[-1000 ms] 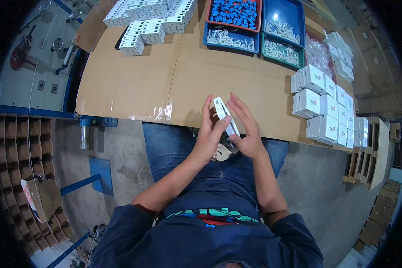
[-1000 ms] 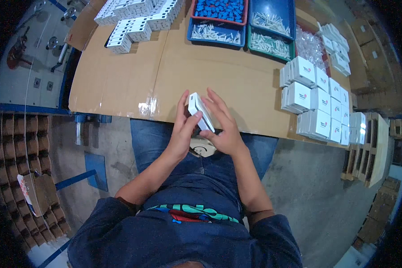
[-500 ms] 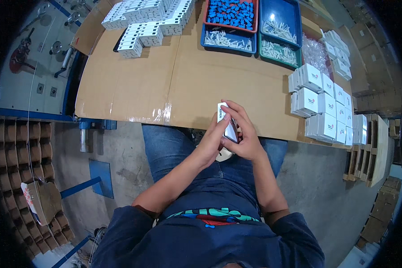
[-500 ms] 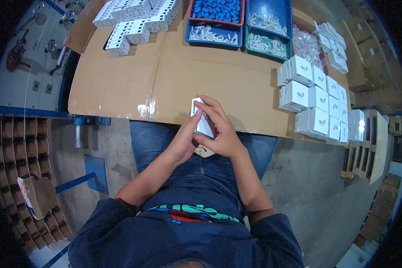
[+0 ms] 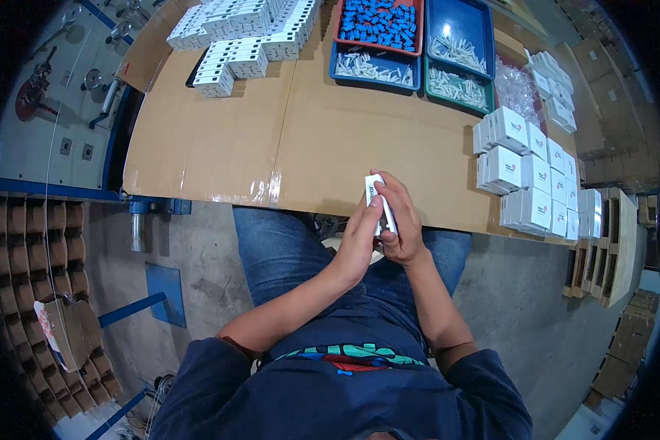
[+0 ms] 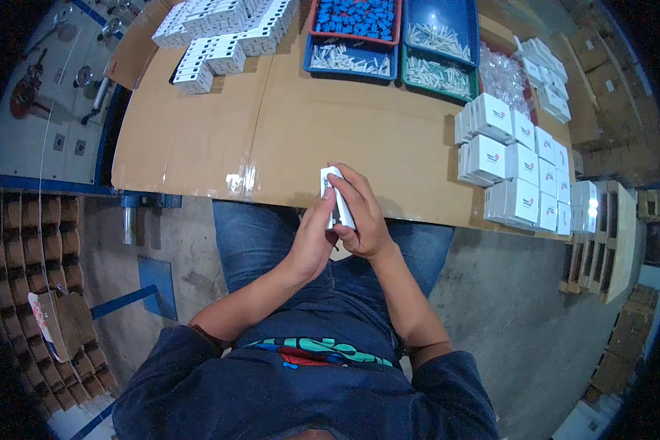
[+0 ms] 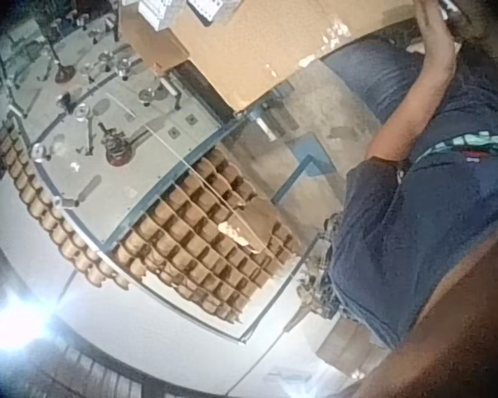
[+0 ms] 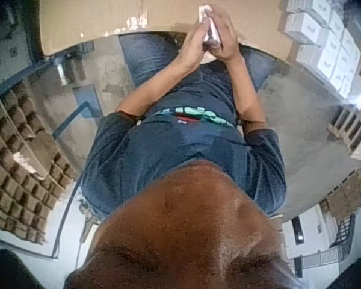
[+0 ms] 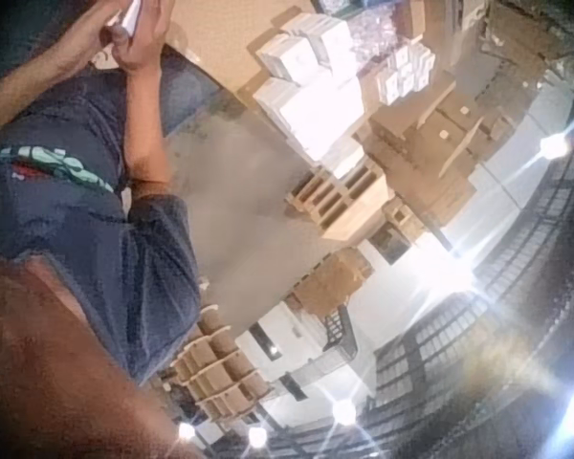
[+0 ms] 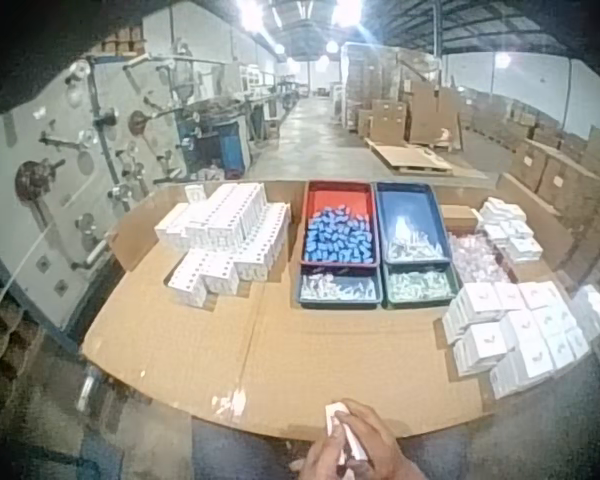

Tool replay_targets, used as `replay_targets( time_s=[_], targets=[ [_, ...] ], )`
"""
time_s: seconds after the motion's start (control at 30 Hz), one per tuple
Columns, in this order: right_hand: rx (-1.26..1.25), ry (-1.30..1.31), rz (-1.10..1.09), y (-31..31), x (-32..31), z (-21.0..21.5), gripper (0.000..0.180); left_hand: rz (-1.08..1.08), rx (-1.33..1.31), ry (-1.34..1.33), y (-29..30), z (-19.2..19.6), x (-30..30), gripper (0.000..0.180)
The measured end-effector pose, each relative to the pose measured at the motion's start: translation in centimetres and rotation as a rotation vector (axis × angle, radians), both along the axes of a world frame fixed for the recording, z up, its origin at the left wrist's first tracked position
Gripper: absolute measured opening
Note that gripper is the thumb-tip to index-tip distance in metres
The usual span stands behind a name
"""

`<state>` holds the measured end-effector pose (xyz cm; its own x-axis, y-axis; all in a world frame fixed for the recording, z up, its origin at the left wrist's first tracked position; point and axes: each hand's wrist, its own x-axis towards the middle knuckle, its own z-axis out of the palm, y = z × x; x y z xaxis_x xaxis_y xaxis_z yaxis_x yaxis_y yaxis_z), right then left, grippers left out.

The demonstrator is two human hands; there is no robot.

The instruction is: The recorder is assembling small electrical components into plastic cases and then packing those cases into small white boxes in a factory setting.

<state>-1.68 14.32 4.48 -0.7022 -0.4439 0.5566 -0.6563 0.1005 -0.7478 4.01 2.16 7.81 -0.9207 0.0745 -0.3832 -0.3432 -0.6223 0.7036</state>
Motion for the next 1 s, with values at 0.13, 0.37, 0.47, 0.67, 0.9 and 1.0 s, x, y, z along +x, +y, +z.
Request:
replay_targets(
  time_s=[0.13,0.37,0.47,0.67,0.9,1.0],
  targets=[
    [-0.011,0.019,-0.024,-0.2,0.0,0.0,0.080,0.059,0.007,0.016,0.5,0.1,-0.1,0.045],
    [-0.035,-0.040,-0.016,-0.4,0.1,0.0,0.084,-0.001,-0.026,0.021,-0.1,-0.5,-0.4,0.060],
    [-0.055,-0.095,-0.030,-0.5,-0.5,0.0,0.089,-0.088,0.012,-0.005,-1.1,-0.8,-1.1,0.062],
    [-0.007,-0.268,0.032,-0.2,-0.4,2.9,0.090,-0.150,-0.113,-0.021,-3.4,-1.2,-1.3,0.068],
    [0.213,-0.175,0.085,0.7,-0.4,2.3,0.100,-0.226,-0.119,-0.121,-4.6,0.1,-2.5,0.095],
    [0.157,-0.166,0.015,0.7,-0.3,1.9,0.093,-0.202,-0.099,-0.113,-3.7,1.3,-2.3,0.087]
  ],
)
